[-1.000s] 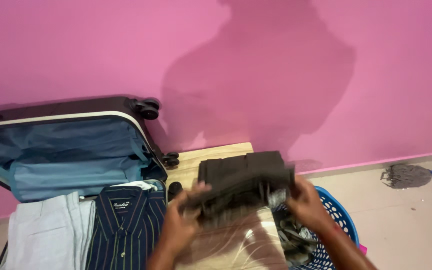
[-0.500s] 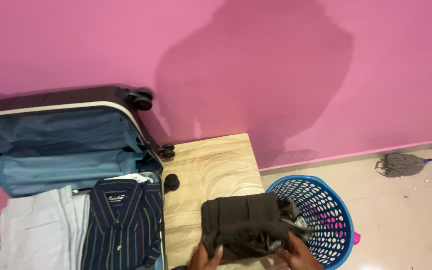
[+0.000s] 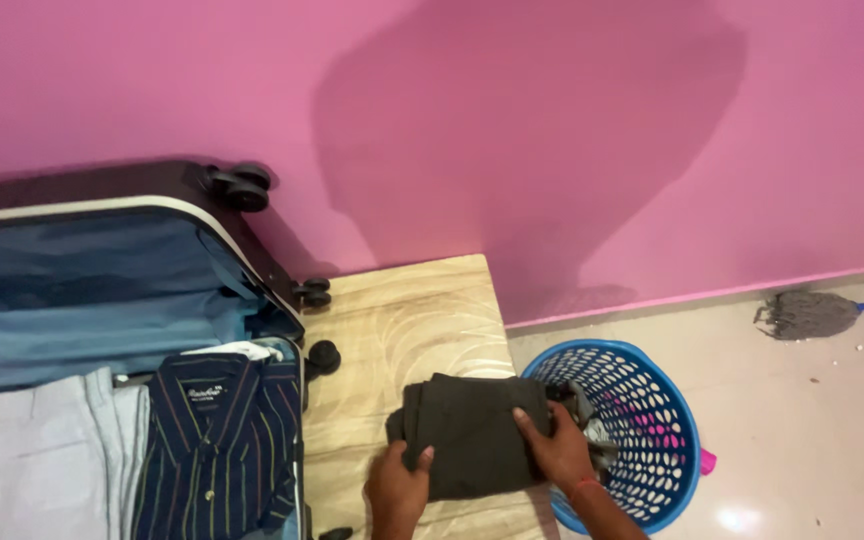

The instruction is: The person picks up clothing items from a basket, folds two separate pairs of pants on a table, and places them into a suitcase.

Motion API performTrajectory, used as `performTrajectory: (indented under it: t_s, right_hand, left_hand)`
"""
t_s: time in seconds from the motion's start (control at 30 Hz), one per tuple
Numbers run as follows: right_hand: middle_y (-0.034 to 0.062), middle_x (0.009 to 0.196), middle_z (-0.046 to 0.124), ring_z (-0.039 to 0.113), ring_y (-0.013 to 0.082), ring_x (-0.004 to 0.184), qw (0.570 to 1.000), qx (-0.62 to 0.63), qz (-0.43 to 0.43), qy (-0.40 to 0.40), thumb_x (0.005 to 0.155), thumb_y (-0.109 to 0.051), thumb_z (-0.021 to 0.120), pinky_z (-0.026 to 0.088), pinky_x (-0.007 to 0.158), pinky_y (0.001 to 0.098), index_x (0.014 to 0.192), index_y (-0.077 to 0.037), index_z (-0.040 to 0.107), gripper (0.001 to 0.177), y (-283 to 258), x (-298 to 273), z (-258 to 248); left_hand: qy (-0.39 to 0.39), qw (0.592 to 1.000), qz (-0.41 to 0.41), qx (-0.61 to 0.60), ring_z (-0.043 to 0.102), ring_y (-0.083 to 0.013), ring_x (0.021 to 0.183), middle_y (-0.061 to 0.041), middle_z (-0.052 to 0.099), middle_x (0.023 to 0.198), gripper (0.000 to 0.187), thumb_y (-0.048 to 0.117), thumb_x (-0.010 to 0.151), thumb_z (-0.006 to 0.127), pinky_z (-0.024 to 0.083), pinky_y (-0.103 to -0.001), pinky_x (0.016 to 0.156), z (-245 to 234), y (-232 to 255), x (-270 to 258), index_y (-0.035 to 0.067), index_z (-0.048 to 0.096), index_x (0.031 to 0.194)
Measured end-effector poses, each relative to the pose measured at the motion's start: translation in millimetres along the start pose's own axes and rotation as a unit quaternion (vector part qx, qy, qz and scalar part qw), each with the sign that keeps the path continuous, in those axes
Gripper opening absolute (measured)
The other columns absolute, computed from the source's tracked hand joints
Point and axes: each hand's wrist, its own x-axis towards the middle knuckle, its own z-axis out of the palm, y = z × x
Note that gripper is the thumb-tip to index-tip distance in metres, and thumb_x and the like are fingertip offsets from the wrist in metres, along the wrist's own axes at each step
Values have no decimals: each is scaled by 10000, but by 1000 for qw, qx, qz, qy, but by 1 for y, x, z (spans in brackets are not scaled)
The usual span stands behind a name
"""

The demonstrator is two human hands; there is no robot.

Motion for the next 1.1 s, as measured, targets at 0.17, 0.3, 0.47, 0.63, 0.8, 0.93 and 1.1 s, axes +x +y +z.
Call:
performTrajectory:
  t_s: [0.17, 0.3, 0.47, 0.63, 0.8, 0.93, 1.1]
  right_hand:
    - [266, 1304, 649, 718, 328, 1113, 991, 120, 35, -45, 731, -398, 865, 601, 909, 414, 1441, 3, 455, 913, 1, -11, -10]
    - [220, 1272, 684, 712, 293, 1129, 989, 49, 53, -125, 716, -406, 928, 605, 921, 388, 1468, -9, 416, 992, 3, -9, -16]
    - [151, 1245, 783, 719, 262, 1188, 966, -31, 47, -253, 692, -349, 927, 520, 1065, 366, 1322, 37, 699, 774, 19, 18, -23]
    - [210, 1348, 733, 669, 318, 1285, 952, 102, 99, -271, 675, -180, 907, 432, 1159, 384, 1381, 18, 629, 785, 57, 57, -14]
    - [226, 1356, 703, 636, 314, 1304, 976, 58, -110, -178, 717, -130, 867, 433, 1143, 418, 1419, 18, 580, 773, 52, 58, 20]
    - [233, 1335, 716, 647, 318, 1294, 970, 104, -169, -138, 717, -97, 853, 446, 1124, 417, 1416, 16, 591, 756, 2, -7, 78]
    - [182, 1360, 698, 627, 274, 1306, 944, 185, -148, -230, 738, -75, 818, 442, 1103, 386, 1417, -9, 577, 723, -152, -155, 177]
  left_hand:
    - [91, 986, -136, -34, 397, -365, 1358, -120, 453, 1476, 534, 477, 758, 852, 349, -451, 1116, 58, -21, 11, 157, 769, 1177]
    - [90, 981, -132, -115, 594, -329, 1244, -162, 667, 1258, 566, 487, 778, 833, 465, -413, 1087, 79, -38, 21, 70, 740, 1149]
    - [96, 947, -116, -284, 699, -327, 999, -195, 755, 1036, 523, 388, 712, 902, 523, -430, 921, 67, -45, 15, 17, 744, 1046]
    - [4, 910, -82, -407, 711, -253, 836, -167, 741, 868, 367, 319, 797, 848, 530, -374, 810, 5, -31, -20, 13, 719, 954]
    - [-7, 888, -46, -457, 658, -192, 775, -168, 664, 828, 301, 272, 887, 834, 510, -339, 757, -77, -40, -52, 3, 717, 951]
    - [150, 775, 69, -611, 731, -119, 775, -95, 803, 855, 272, 113, 756, 874, 580, -281, 704, -153, -85, -65, -4, 704, 933]
    - [205, 778, 86, -587, 694, -119, 755, -105, 791, 840, 242, 105, 800, 852, 546, -263, 675, -278, -190, -66, -19, 720, 960]
